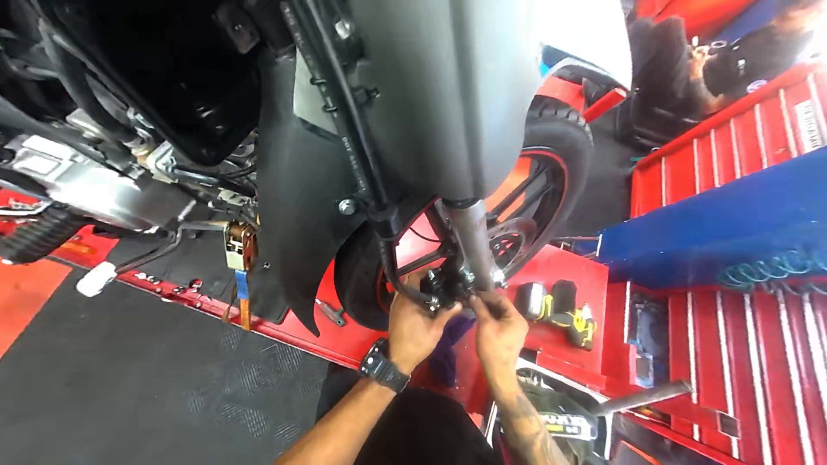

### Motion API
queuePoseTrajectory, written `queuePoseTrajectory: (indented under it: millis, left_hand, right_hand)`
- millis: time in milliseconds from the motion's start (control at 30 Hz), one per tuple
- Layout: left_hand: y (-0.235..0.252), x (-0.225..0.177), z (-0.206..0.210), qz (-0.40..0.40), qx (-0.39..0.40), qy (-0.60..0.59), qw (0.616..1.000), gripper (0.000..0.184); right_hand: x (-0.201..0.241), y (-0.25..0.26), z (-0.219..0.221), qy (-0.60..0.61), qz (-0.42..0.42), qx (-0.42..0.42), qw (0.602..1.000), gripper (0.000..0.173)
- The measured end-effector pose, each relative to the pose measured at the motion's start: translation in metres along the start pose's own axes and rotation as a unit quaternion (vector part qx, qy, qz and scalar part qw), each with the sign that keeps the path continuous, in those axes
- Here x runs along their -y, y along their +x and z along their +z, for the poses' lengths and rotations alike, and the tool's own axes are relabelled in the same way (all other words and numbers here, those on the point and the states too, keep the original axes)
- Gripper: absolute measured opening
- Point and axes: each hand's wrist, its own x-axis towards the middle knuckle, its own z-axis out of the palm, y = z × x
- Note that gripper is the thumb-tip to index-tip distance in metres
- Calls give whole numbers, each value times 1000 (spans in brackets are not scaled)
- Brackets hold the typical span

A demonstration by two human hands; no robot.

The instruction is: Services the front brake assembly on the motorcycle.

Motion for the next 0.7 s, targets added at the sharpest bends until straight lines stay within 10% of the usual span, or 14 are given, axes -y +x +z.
queuePoseTrajectory:
  millis: [700]
  left_hand:
    - [3,3,-1,11,18,27,999,72]
  right_hand:
    - [19,-1,10,134,165,-48,976,8]
